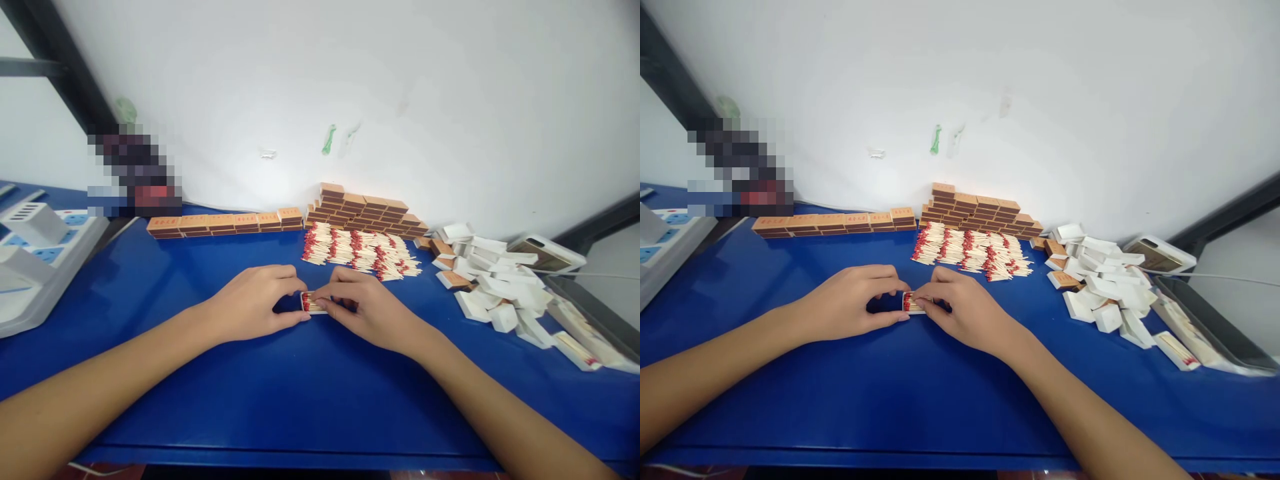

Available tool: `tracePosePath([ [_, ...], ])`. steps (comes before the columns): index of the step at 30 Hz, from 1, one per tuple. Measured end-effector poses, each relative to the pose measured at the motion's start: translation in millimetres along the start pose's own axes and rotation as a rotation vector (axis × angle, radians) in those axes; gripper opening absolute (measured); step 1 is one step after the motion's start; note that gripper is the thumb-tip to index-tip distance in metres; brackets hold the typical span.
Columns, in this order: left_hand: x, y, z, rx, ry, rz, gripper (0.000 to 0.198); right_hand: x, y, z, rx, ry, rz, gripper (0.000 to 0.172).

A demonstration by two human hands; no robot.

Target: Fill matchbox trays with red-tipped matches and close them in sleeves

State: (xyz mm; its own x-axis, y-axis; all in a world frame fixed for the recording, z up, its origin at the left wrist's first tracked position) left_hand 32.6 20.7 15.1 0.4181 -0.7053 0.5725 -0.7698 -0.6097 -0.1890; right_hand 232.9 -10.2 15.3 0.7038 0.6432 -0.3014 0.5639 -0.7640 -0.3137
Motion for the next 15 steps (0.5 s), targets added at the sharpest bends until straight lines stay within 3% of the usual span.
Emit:
tracePosePath([
  [8,-2,2,-2.8,-0.004,0.002,-0.025,0.03,14,2,-16,0.066,0.143,0.036,0.024],
  [11,-4,2,-4.5,0.013,-0.007,-0.024,0.031,30,3,-23,0.065,0.184,0.106,0.026],
  [15,-8,2,-6.3,0.03,-0.001,-0.019,0.033,70,6,-44,0.227,0.228,0.307,0.025],
])
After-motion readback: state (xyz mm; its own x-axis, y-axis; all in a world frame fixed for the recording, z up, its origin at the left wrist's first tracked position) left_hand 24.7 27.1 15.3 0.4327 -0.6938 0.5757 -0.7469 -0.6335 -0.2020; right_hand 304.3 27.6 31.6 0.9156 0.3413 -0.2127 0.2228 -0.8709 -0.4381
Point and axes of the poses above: each hand's wrist, its own y-axis away from the middle knuckle, its own z-axis out of the palm, x = y × z, the point moved 4 cm from there along -y, towards the middle knuckle, and after that the axes turned 14 degrees about y, right-handed, at the moved point
